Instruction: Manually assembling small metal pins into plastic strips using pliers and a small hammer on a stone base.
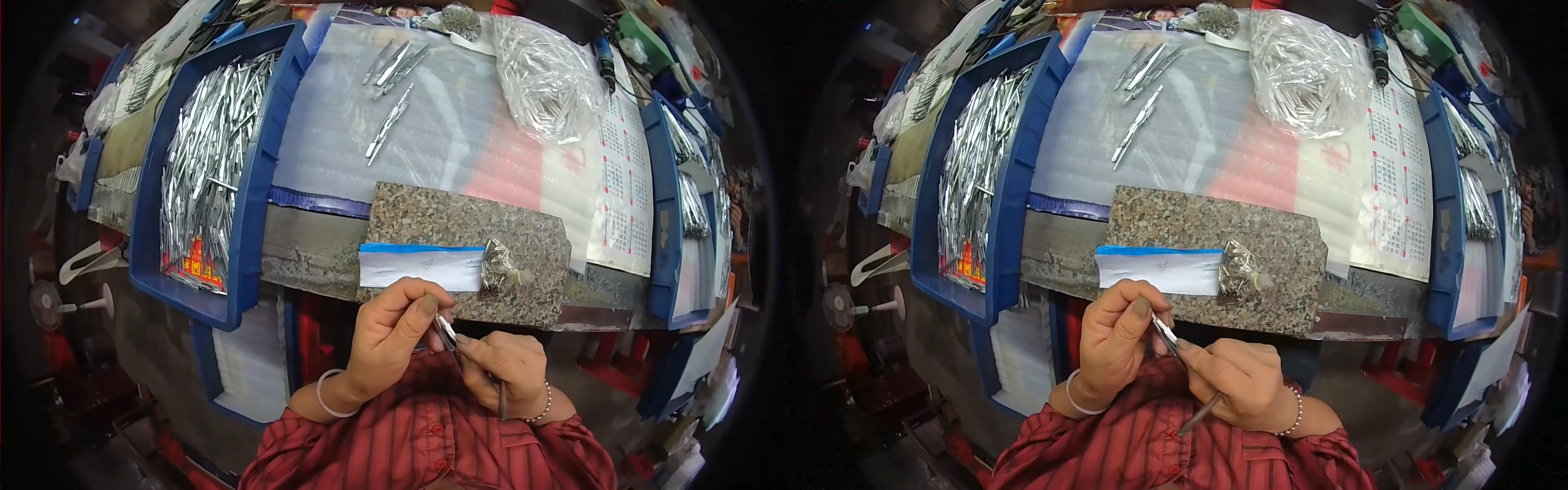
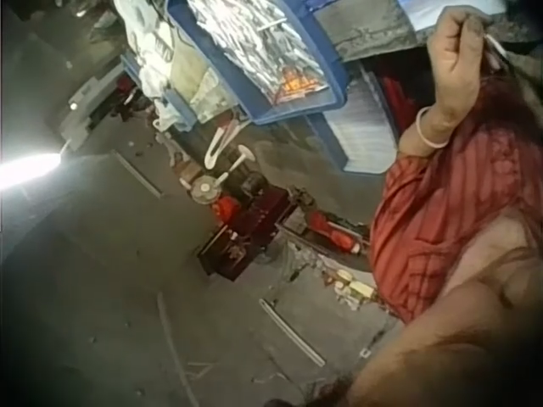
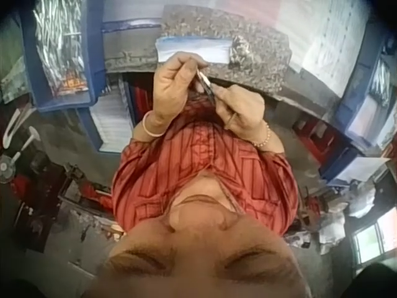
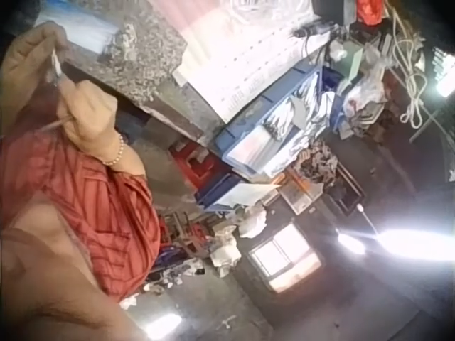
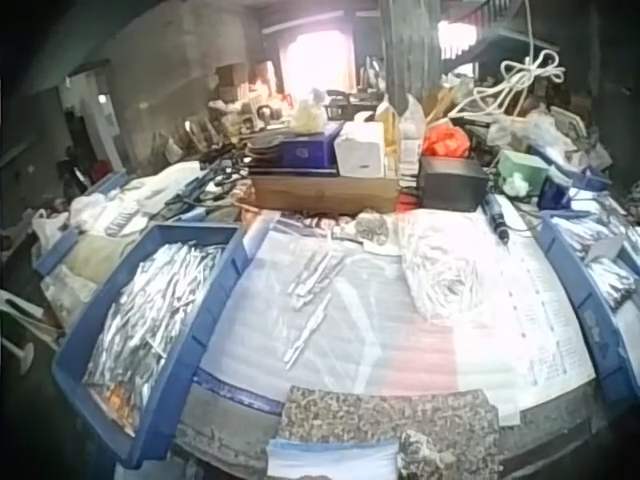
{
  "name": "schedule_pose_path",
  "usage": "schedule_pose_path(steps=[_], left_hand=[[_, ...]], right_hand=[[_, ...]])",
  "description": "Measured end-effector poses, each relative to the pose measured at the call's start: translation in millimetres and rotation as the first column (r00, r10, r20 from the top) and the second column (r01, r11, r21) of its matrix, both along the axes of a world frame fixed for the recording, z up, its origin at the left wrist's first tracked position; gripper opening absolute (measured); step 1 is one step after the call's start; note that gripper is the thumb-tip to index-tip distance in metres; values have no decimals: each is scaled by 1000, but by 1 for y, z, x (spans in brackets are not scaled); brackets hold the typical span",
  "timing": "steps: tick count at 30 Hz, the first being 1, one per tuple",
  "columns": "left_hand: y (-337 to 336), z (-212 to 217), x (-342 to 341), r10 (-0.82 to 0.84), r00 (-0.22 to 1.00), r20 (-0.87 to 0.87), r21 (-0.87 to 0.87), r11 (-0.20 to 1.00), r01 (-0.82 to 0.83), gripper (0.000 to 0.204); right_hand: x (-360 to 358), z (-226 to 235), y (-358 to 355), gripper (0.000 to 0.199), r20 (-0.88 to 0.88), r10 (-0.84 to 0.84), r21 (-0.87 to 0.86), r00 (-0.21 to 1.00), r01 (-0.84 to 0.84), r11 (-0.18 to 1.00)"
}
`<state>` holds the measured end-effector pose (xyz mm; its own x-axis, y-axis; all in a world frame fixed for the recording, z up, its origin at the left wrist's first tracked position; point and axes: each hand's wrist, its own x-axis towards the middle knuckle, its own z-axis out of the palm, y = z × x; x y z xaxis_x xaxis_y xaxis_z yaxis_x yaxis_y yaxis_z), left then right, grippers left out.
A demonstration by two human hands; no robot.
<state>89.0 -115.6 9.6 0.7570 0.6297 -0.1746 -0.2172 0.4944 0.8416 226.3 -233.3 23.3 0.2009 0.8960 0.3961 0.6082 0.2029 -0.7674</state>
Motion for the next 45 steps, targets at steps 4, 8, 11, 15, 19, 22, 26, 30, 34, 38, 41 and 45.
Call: schedule_pose_path(steps=[4,8,11,15,19,22,26,30,34,38,41,45], left_hand=[[0,0,-3,32,999,-10,51,998,-32,19],[0,0,-5,39,999,-21,63,997,-37,19],[-3,-2,-4,47,998,-51,49,998,-45,19],[-6,-9,-7,62,997,-49,4,998,-62,19],[-3,-1,-8,123,992,-26,30,992,-123,20],[-3,0,-11,97,995,-13,44,994,-96,20],[7,3,-21,7,1000,-2,-37,999,-7,16],[21,7,-44,-301,922,-243,-14,952,307,15],[16,-2,-51,-472,824,-314,-21,871,491,20],[8,-15,-62,-606,721,-336,-230,795,561,22],[13,-12,-70,-622,708,-335,-210,782,587,23],[20,3,-74,-495,735,-464,-27,837,546,18]], right_hand=[[-8,-5,-1,36,-53,-13,-11,999,12,1000],[-12,-8,1,36,-74,-15,15,997,16,1000],[-7,-10,-1,37,26,-12,48,1000,11,999],[-4,-7,1,37,127,70,-24,989,-67,997],[-17,-9,4,41,124,45,-8,991,-44,999],[-16,-16,1,43,147,-11,74,989,0,997],[-2,-10,1,39,187,40,49,981,-50,998],[20,-1,-1,28,223,167,7,960,-173,985],[26,8,2,21,390,361,-83,847,-358,930],[21,1,6,15,454,409,-61,792,-430,901],[18,1,8,15,441,444,-80,780,-459,885],[15,1,21,17,343,466,-102,816,-460,882]])
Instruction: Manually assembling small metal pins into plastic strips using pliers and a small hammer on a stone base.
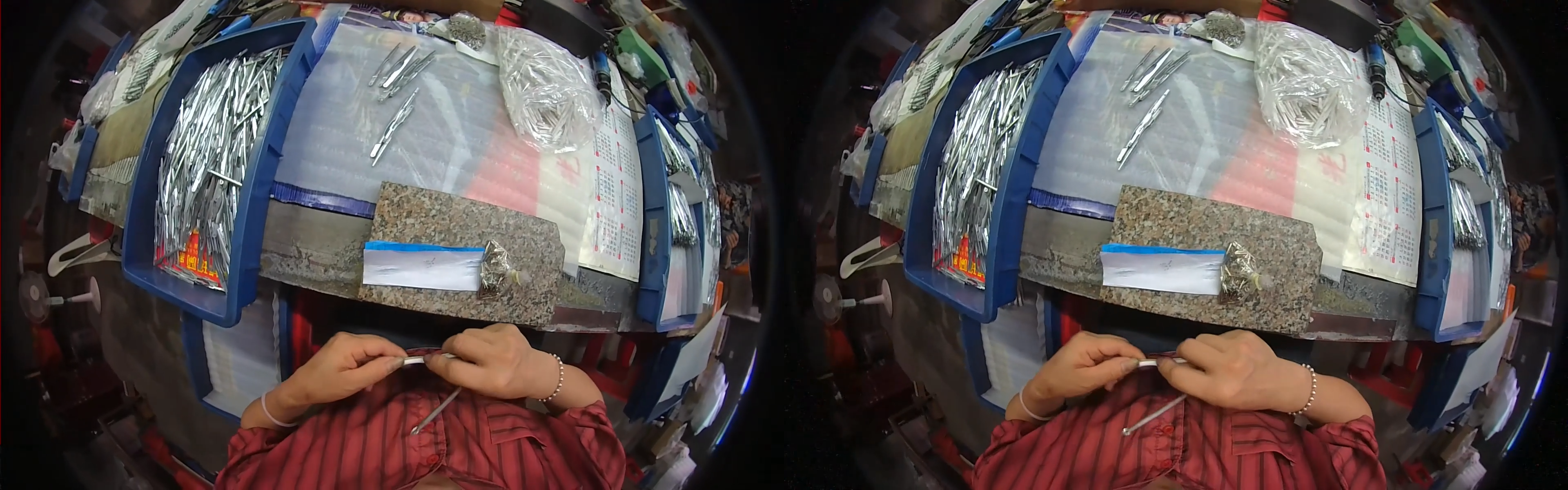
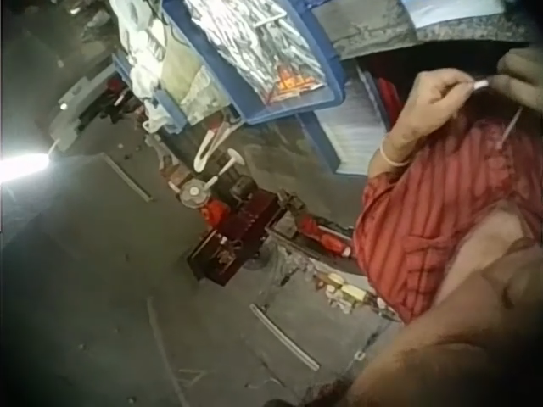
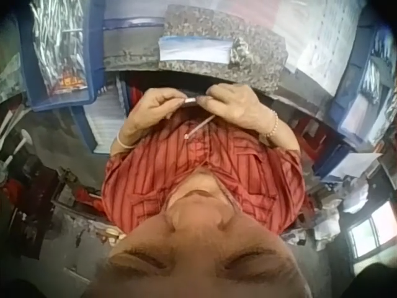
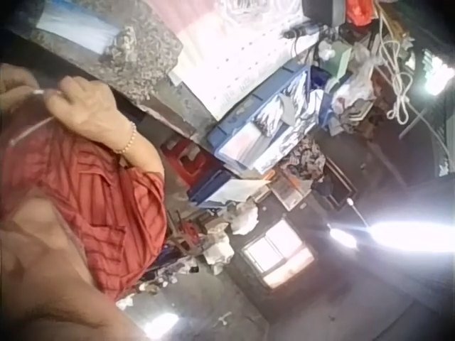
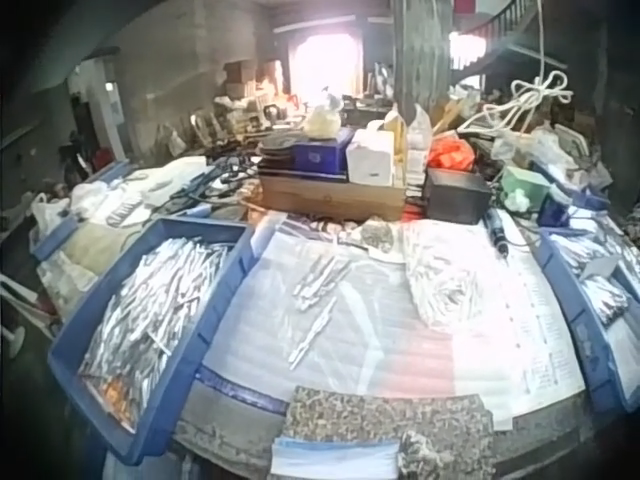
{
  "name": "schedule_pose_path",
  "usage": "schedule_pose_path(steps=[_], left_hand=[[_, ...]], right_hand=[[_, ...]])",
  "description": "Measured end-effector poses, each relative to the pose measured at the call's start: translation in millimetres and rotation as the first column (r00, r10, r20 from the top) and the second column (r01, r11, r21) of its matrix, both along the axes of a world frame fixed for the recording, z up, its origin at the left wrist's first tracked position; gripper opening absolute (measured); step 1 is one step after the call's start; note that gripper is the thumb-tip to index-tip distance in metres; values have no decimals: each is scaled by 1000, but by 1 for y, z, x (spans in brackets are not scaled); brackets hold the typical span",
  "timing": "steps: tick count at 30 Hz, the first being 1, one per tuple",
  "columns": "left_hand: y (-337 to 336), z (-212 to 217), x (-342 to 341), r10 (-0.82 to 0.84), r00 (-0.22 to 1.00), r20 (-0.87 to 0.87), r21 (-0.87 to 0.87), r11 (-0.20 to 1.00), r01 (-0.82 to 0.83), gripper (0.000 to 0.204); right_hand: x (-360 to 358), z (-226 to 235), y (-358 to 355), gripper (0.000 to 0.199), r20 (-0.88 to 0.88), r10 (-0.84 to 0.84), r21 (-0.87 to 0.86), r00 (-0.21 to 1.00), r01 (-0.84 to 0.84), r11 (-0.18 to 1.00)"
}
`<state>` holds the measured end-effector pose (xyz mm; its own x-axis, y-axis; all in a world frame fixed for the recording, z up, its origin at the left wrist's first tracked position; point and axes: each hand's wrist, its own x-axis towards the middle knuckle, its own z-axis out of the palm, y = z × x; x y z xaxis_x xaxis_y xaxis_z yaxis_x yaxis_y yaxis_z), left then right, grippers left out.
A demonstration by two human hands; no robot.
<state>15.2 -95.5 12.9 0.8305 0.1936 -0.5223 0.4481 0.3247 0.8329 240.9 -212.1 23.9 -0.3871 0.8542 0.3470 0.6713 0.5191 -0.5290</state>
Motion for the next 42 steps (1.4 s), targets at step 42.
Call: schedule_pose_path(steps=[42], left_hand=[[78,-20,-1,250,963,103,169,949,-265,16]], right_hand=[[-21,75,35,46,194,-513,76,836,509,857]])
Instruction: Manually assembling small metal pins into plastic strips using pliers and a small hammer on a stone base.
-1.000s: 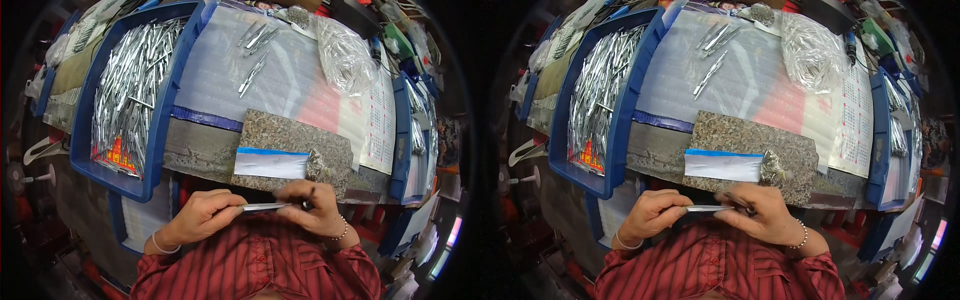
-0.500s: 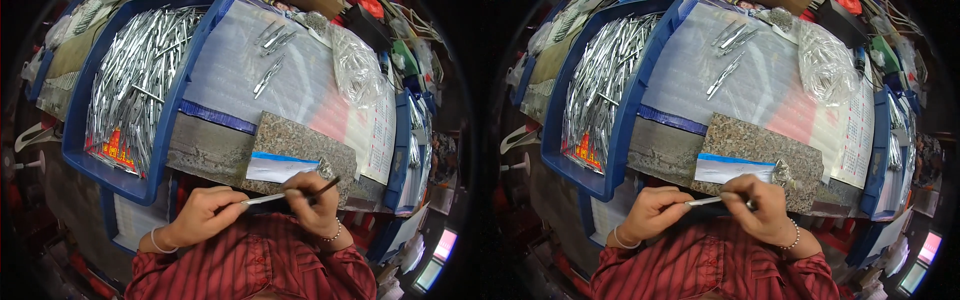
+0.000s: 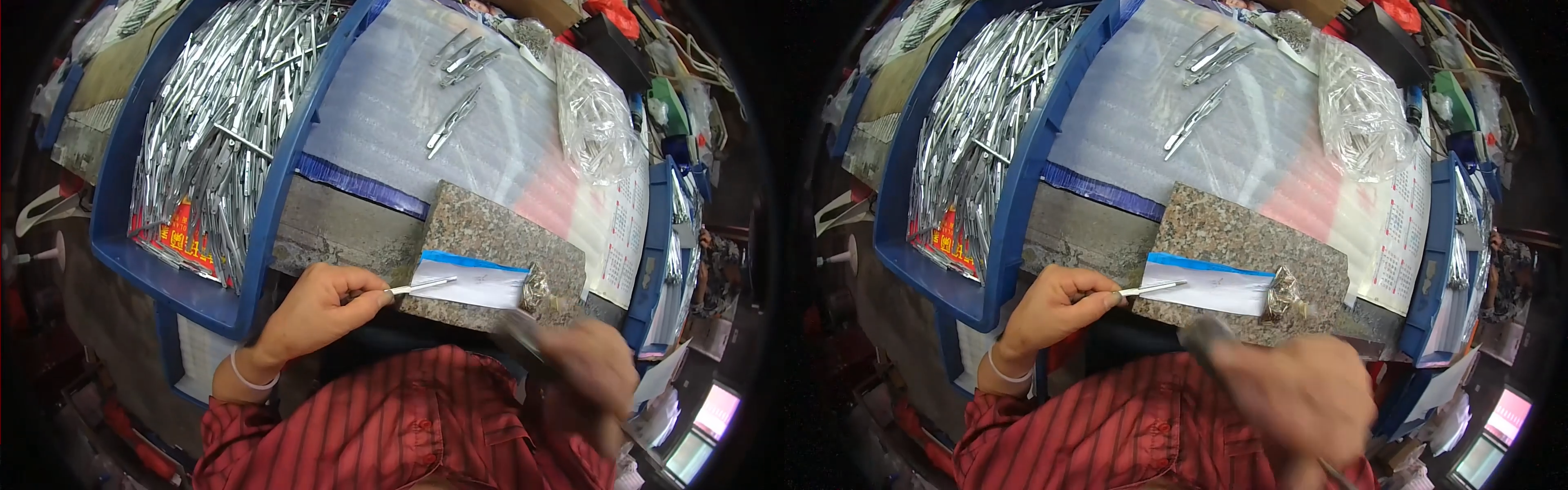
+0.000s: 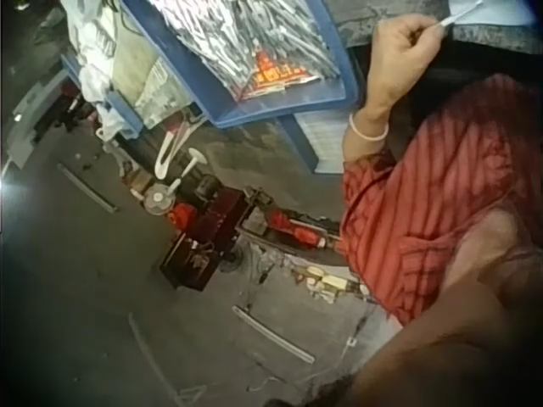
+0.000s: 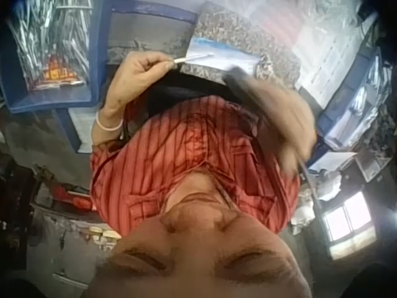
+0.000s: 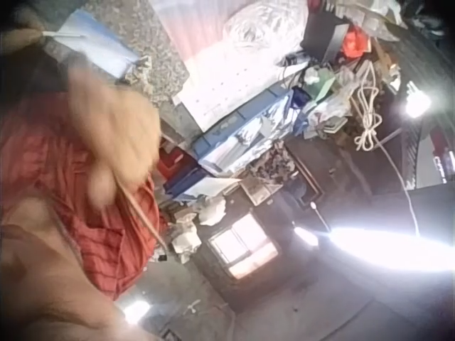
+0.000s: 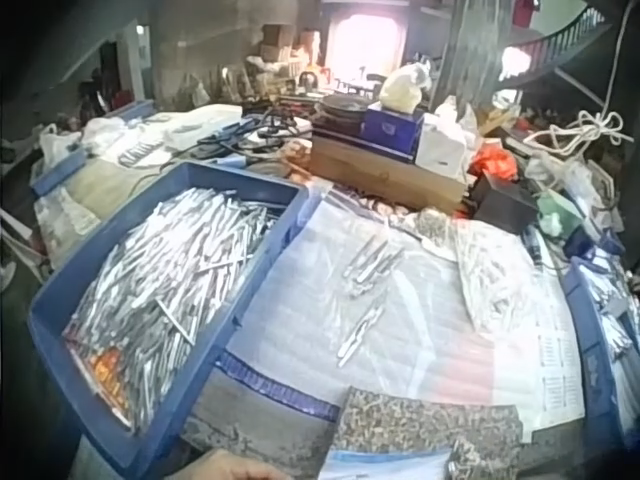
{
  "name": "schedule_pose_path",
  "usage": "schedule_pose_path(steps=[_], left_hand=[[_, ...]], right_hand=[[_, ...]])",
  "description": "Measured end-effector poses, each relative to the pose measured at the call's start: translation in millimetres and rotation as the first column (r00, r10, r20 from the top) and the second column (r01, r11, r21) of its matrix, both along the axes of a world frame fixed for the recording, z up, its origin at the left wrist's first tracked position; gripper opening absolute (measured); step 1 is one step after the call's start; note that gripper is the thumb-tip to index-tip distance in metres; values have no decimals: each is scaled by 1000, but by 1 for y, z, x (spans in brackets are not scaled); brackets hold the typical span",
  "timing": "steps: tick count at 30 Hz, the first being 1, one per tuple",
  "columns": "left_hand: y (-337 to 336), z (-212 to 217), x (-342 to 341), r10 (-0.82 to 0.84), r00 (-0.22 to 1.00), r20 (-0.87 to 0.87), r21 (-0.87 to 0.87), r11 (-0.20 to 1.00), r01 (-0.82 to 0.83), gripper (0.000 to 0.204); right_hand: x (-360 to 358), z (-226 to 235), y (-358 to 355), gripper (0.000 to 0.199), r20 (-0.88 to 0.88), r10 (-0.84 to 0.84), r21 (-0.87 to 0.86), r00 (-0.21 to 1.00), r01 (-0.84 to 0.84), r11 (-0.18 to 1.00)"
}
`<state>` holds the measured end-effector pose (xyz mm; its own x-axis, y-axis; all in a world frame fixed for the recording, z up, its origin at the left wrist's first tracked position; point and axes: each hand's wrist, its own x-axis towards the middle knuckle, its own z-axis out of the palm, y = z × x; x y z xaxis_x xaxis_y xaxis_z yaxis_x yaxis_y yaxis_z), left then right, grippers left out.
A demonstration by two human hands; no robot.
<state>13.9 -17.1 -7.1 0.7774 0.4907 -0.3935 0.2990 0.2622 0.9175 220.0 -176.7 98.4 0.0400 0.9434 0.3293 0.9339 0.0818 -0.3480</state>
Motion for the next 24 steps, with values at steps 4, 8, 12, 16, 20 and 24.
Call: schedule_pose_path(steps=[4,8,12,16,20,24], left_hand=[[1,0,-4,-2,1000,6,2,1000,2,16],[2,-1,-5,12,999,-30,-48,999,-14,16],[3,4,-3,-13,999,-39,0,1000,13,16],[0,-1,-9,2,1000,-29,2,1000,-2,16],[-7,-1,-12,25,999,-48,108,994,-20,15],[-13,17,-4,60,992,-114,191,981,-37,15]], right_hand=[[-1,-33,50,28,-294,203,-89,934,-238,967],[9,-47,57,32,-424,252,-27,870,-290,957],[9,-52,48,29,-316,266,76,910,-255,964],[10,-48,47,22,-620,99,-70,778,-181,981],[1,-28,29,43,-998,34,42,-62,-124,991],[-8,-10,19,36,-771,159,282,-616,-107,953]])
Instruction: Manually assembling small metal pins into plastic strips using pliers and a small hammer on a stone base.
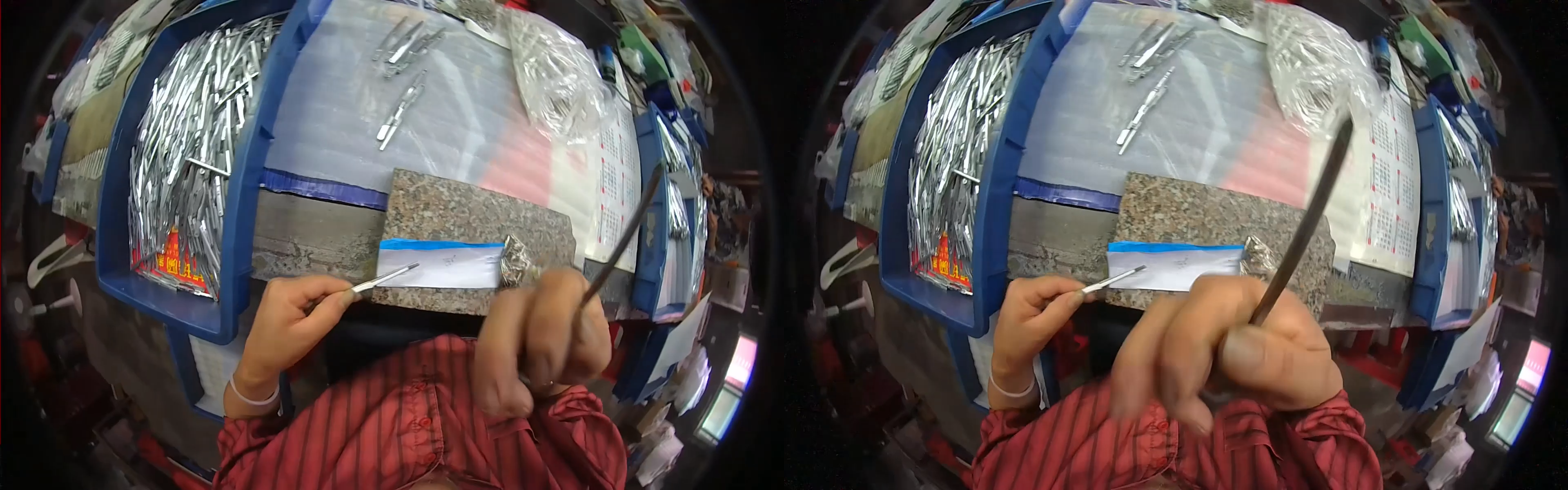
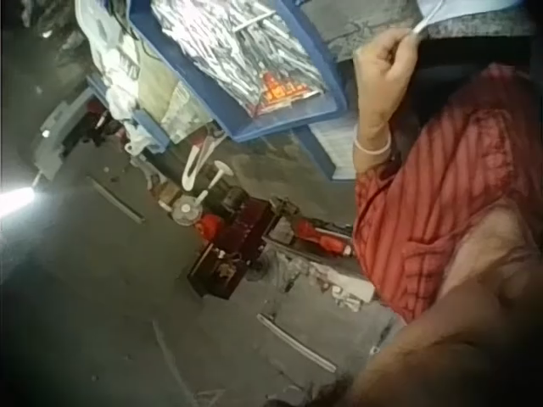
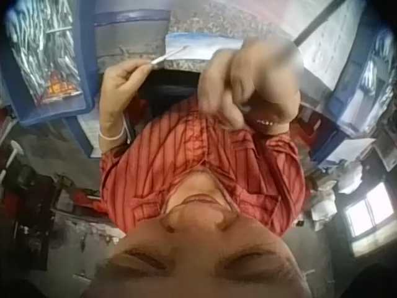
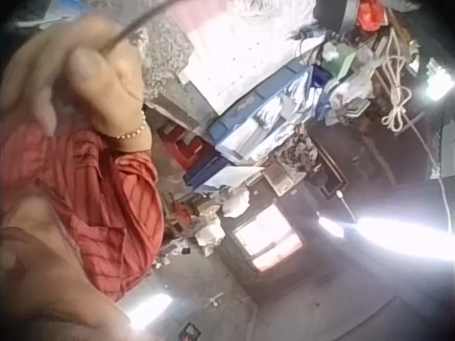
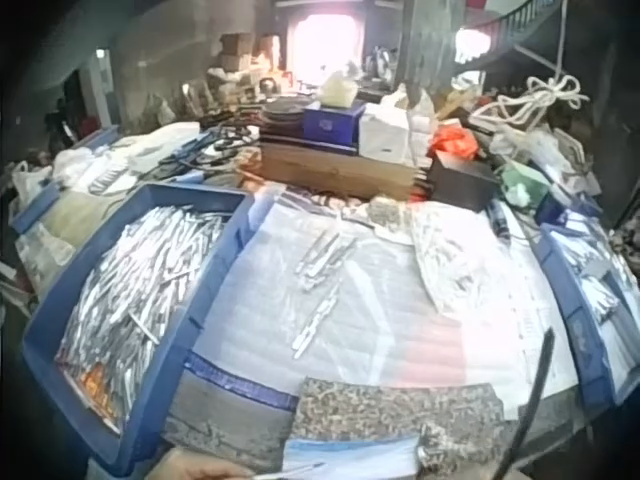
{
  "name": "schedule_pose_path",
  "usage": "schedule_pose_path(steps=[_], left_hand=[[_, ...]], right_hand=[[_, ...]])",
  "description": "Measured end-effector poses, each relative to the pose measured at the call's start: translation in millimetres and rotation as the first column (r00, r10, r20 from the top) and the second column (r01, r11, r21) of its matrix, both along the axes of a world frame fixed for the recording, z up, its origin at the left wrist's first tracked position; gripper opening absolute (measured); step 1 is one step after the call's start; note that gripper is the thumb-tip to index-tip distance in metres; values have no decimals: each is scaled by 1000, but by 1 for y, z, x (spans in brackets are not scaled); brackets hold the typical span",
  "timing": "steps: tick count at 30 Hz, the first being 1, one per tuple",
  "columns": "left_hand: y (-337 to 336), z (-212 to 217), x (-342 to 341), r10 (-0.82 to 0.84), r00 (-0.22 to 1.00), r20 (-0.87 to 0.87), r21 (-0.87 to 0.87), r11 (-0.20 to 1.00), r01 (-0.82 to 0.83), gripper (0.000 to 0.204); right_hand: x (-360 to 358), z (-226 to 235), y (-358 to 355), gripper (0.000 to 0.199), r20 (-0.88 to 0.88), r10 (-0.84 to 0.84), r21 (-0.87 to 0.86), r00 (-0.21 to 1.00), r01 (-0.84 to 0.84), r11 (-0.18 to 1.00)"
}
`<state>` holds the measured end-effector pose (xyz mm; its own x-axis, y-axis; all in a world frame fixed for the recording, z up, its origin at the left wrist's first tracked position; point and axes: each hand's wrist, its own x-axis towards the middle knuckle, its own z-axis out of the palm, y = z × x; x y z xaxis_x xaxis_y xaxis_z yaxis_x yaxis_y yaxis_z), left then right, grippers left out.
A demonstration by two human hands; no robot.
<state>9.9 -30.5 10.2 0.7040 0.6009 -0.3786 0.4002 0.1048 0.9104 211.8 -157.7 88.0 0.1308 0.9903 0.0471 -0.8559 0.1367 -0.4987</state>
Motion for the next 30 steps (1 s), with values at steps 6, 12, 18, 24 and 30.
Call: schedule_pose_path(steps=[6,12,18,24,30], left_hand=[[-20,20,-4,148,985,85,45,987,-153,18],[-23,20,14,56,995,84,111,992,-65,20],[-29,7,25,104,987,124,137,983,-121,18],[-25,16,39,-45,999,7,531,847,34,20],[-20,5,54,-146,986,76,780,625,33,27]], right_hand=[[4,-6,5,32,-130,318,388,939,-247,888],[12,-7,-12,35,-206,231,337,951,-152,929],[14,-15,-13,39,-291,195,317,937,-97,943],[16,-26,-10,43,-382,174,309,907,-52,950],[38,-49,-29,65,-82,-179,-103,980,170,980]])
